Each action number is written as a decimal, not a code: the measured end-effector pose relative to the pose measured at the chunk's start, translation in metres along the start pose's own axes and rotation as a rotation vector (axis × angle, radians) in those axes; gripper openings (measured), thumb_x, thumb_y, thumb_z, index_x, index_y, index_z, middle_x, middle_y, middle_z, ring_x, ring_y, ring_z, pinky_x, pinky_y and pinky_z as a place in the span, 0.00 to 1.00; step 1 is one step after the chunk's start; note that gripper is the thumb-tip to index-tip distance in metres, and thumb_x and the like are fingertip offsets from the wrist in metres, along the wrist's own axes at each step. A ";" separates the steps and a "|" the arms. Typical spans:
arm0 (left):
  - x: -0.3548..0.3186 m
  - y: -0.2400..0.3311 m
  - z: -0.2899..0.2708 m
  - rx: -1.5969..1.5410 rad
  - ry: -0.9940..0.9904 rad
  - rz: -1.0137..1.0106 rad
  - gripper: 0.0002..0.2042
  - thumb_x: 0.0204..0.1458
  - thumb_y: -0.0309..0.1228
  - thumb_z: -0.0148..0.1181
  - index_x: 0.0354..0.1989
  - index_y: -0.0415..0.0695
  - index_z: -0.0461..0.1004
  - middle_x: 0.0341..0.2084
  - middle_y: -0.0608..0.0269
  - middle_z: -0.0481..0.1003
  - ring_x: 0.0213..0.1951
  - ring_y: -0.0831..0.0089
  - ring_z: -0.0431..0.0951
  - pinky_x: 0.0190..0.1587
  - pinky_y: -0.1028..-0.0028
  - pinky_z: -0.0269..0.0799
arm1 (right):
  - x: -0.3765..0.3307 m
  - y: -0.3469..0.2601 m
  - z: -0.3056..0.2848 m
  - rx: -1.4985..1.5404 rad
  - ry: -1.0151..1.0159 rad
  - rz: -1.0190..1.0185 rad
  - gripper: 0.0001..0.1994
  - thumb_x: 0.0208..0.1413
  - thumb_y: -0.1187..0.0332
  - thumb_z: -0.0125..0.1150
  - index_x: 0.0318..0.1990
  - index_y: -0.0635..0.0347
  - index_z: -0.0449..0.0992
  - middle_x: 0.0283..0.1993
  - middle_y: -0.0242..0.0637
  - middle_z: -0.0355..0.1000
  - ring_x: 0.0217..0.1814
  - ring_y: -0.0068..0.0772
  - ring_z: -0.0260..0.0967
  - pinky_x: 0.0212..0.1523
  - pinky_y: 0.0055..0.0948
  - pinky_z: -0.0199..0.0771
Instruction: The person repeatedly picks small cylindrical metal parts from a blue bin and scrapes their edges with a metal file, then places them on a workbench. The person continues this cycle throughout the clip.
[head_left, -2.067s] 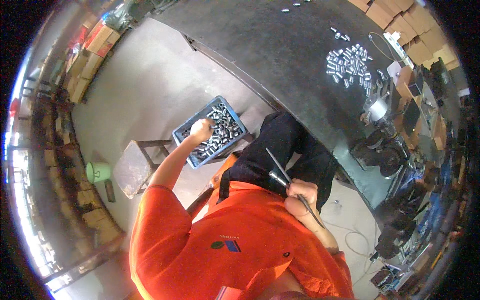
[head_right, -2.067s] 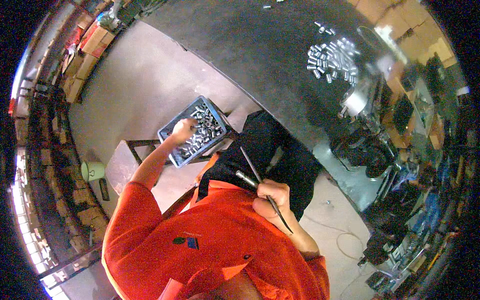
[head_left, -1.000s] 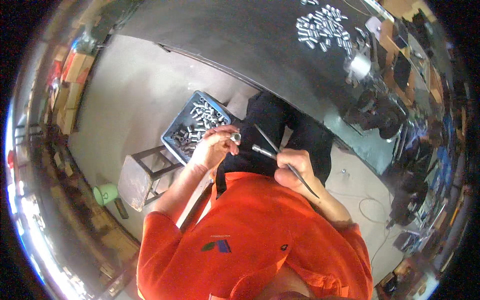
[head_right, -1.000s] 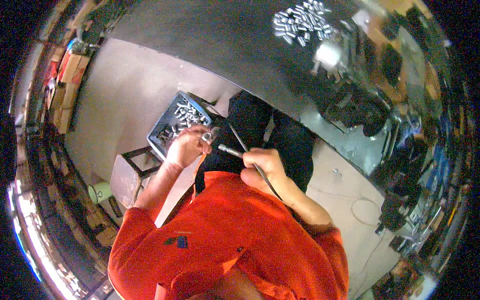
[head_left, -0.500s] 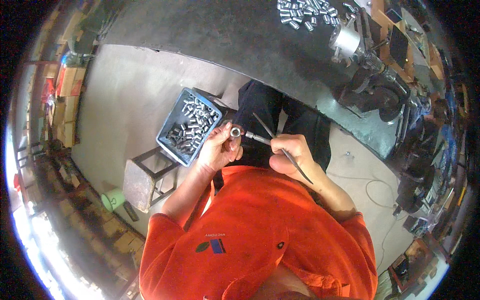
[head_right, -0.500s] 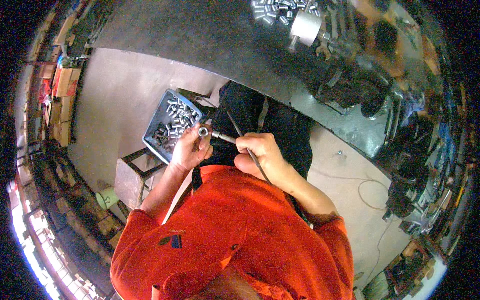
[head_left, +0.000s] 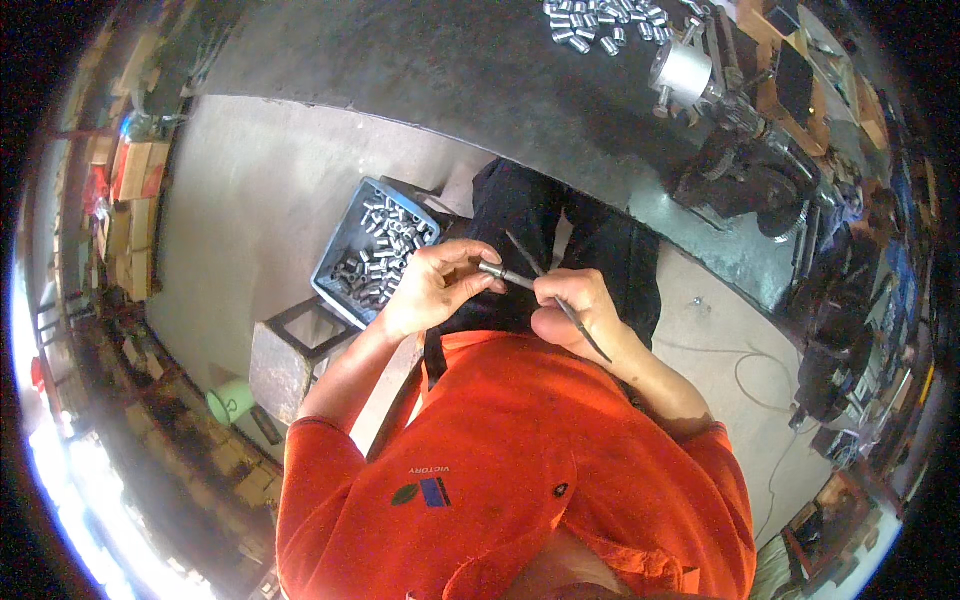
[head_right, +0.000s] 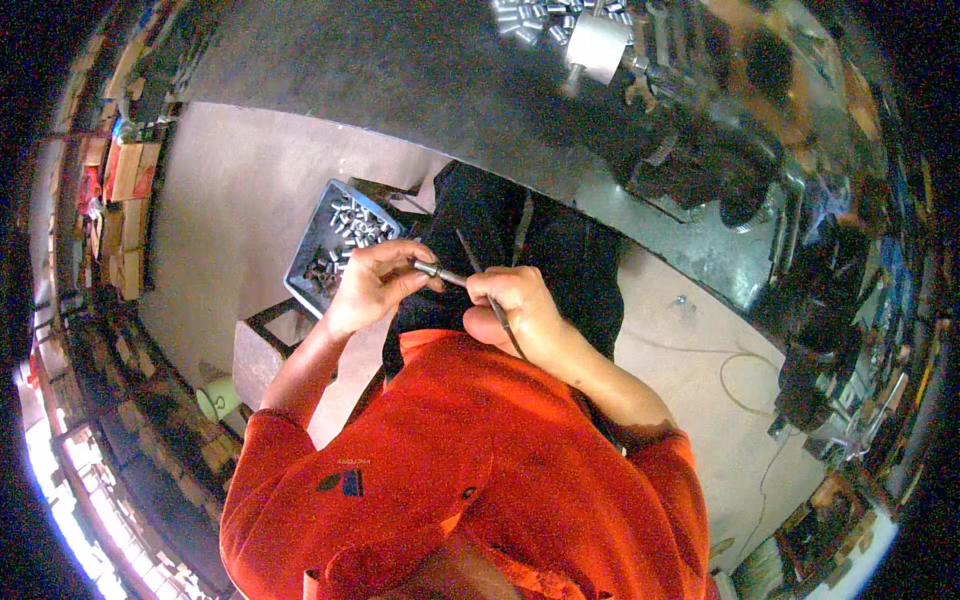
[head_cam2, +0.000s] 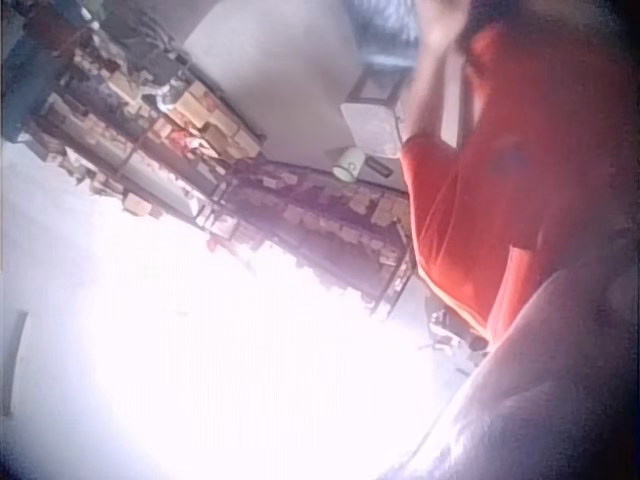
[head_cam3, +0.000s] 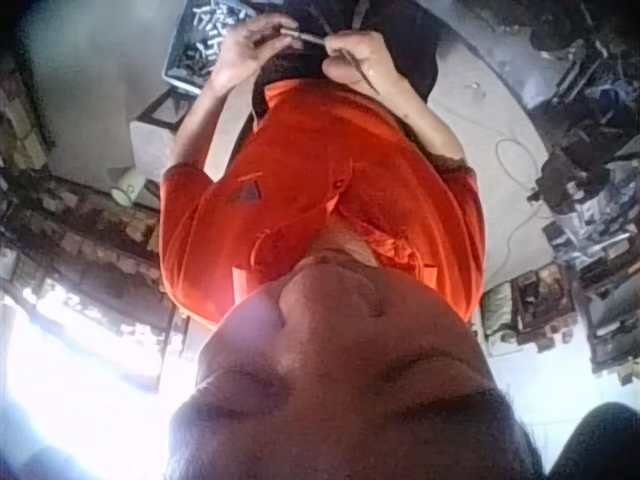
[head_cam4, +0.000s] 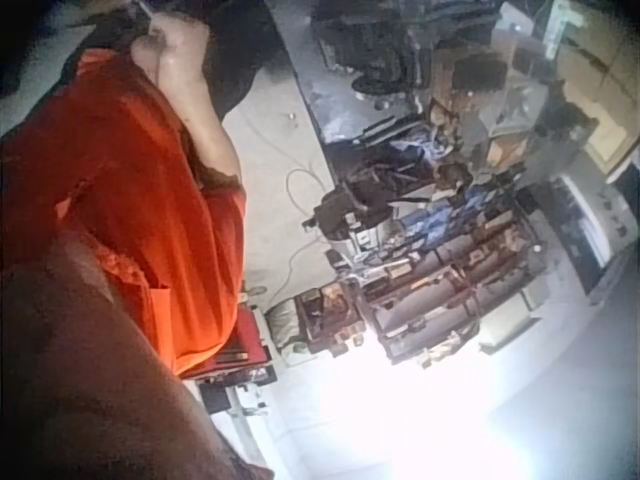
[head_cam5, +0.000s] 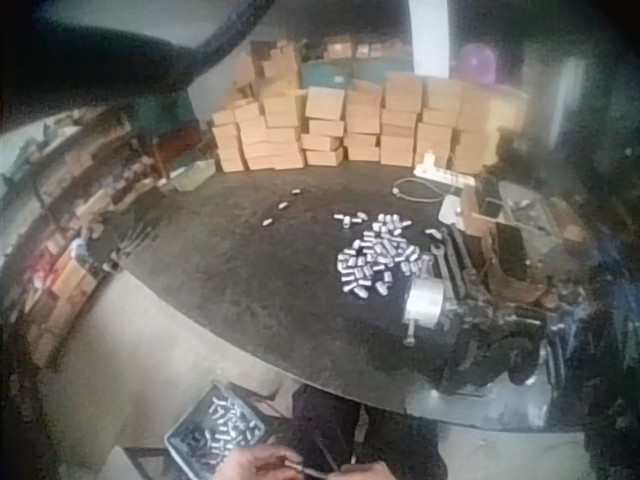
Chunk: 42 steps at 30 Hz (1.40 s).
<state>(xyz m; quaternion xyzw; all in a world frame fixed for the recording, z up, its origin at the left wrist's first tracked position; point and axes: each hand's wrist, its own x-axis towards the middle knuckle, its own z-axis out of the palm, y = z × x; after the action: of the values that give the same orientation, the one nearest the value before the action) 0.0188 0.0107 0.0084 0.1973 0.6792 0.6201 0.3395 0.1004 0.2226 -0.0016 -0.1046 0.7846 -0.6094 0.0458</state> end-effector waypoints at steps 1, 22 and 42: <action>0.001 0.000 0.001 0.011 -0.002 0.019 0.07 0.55 0.20 0.54 0.42 0.32 0.69 0.29 0.60 0.75 0.35 0.75 0.79 0.40 0.77 0.75 | 0.000 0.003 0.000 0.035 0.004 0.000 0.11 0.36 0.72 0.61 0.19 0.61 0.62 0.17 0.40 0.60 0.17 0.42 0.59 0.19 0.35 0.56; 0.011 -0.026 -0.023 0.865 0.282 0.363 0.13 0.37 0.23 0.68 0.34 0.39 0.74 0.23 0.55 0.74 0.20 0.63 0.75 0.23 0.71 0.69 | -0.009 -0.038 -0.004 0.116 -0.103 -0.191 0.15 0.37 0.71 0.60 0.16 0.58 0.55 0.16 0.37 0.51 0.17 0.38 0.54 0.18 0.34 0.49; 0.030 -0.017 -0.023 0.759 0.365 0.189 0.10 0.40 0.28 0.66 0.33 0.40 0.77 0.19 0.55 0.74 0.20 0.62 0.75 0.23 0.69 0.70 | -0.015 -0.031 0.000 -0.131 0.009 -0.277 0.13 0.34 0.71 0.62 0.17 0.57 0.59 0.17 0.39 0.55 0.16 0.44 0.59 0.16 0.37 0.54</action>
<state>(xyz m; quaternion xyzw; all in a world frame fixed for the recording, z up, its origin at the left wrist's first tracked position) -0.0161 0.0125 -0.0150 0.2565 0.8871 0.3792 0.0589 0.1181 0.2186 0.0275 -0.2117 0.8010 -0.5578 -0.0492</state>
